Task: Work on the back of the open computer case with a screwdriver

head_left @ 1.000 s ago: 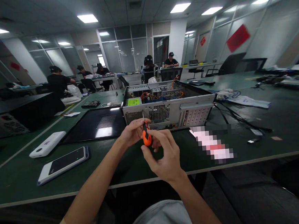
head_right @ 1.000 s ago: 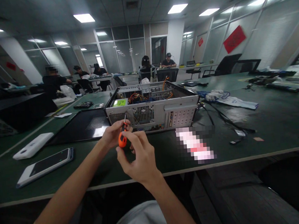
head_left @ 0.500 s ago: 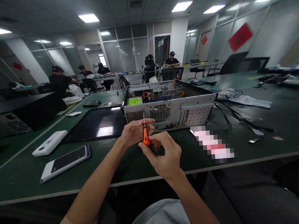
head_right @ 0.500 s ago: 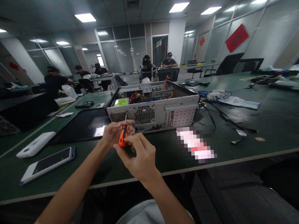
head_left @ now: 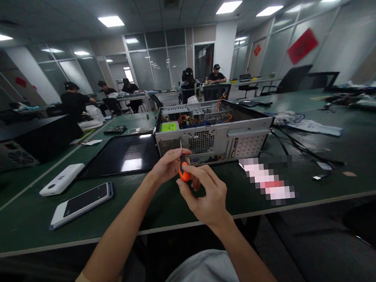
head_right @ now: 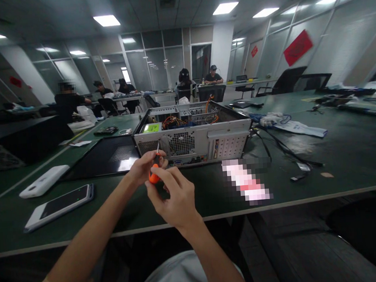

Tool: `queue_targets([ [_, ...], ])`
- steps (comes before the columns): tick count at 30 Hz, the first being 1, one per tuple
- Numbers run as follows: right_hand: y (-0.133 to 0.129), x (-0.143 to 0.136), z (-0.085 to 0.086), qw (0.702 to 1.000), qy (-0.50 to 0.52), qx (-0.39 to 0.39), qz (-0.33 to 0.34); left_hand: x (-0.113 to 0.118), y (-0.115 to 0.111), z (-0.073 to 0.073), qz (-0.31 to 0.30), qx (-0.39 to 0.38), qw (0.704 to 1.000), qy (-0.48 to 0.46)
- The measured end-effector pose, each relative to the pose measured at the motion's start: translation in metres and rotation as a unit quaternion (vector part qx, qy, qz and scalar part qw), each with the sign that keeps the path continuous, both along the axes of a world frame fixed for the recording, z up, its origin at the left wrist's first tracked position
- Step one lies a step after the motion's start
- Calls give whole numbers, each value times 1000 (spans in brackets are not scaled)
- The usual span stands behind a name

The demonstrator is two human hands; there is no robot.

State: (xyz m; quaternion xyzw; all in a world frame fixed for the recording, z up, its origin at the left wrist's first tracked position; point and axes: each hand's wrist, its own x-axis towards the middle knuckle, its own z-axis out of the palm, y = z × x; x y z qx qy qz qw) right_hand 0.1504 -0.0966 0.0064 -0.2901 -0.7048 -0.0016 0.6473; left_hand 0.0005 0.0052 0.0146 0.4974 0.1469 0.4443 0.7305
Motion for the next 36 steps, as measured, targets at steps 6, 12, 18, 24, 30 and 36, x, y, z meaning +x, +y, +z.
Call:
queue_targets([
  [6,2,-2,0,999,31,-21,-32,-2,-5,8,-40,-51,998,-9],
  [12,1,-2,1,997,44,-54,-36,-3,-3,7,-7,-31,999,-4],
  [18,-1,0,-2,1000,-9,-9,11,-1,-1,2,18,5,1000,14],
  [24,1,-2,-3,999,14,-16,-33,0,1,0,-9,4,1000,4],
  [30,-1,-2,2,997,24,-56,-42,0,-1,3,-30,-5,1000,7],
  [36,-2,1,3,997,27,-64,-32,0,-4,5,-13,-5,1000,27],
])
